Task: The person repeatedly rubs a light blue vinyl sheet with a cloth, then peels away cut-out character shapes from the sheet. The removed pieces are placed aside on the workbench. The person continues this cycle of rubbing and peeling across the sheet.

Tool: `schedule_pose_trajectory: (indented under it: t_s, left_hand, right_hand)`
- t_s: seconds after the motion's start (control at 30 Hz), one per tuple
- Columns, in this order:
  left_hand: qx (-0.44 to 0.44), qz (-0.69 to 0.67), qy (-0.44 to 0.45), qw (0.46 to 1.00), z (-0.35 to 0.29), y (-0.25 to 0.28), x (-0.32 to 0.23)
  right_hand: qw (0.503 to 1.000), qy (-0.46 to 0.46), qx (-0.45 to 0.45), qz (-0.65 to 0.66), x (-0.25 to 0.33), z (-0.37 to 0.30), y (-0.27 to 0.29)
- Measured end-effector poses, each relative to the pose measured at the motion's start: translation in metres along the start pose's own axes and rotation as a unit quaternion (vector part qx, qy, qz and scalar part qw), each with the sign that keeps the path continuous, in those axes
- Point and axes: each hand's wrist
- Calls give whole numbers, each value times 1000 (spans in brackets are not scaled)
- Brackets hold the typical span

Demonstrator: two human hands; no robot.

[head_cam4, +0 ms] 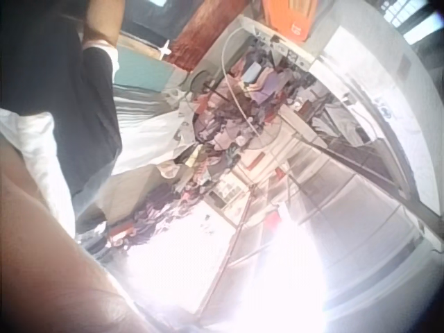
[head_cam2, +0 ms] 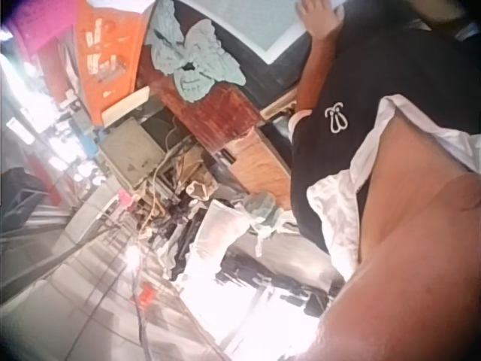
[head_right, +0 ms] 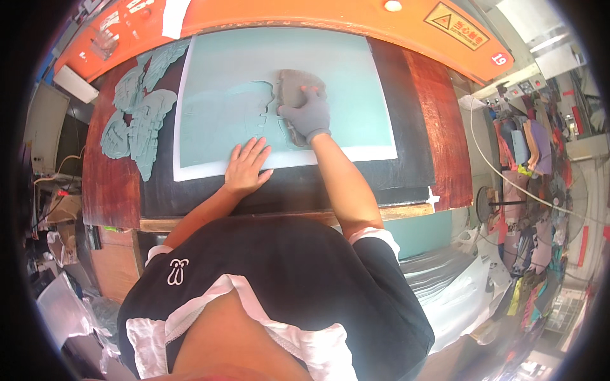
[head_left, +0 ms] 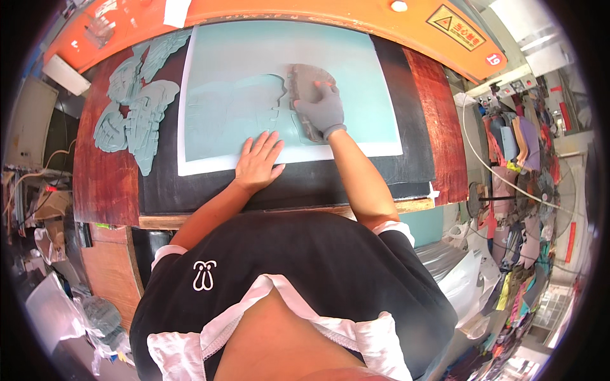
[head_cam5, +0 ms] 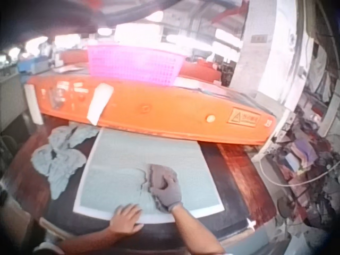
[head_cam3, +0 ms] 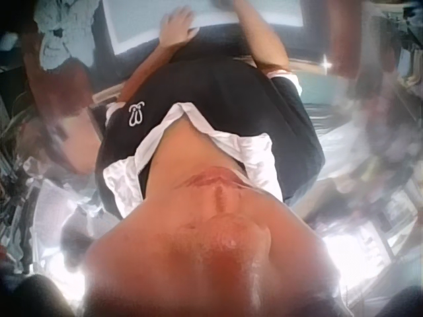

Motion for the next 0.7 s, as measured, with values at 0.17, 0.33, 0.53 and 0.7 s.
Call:
schedule_pose_trajectory:
  t_s: [0.17, 0.33, 0.53, 0.7]
  left_hand:
    - [-21, 2, 8, 1000, 2, 5, -5]
    - [-20, 5, 13, 1000, 7, 8, -7]
    - [-47, -8, 18, 999, 8, 10, -9]
    - [-30, -4, 13, 999, 11, 11, -10]
  right_hand:
    - [925, -73, 48, 369, -20, 11, 50]
    - [986, -10, -54, 155, -33, 21, 87]
    - [968, -34, -19, -247, -46, 13, 89]
    - [970, -41, -25, -237, -47, 17, 89]
Point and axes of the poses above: each hand's wrist, its own z-axis towards the middle knuckle, its own y-axis out of the back of the hand, x = y × z, and after that the axes turned 11 degrees about z, right-handed
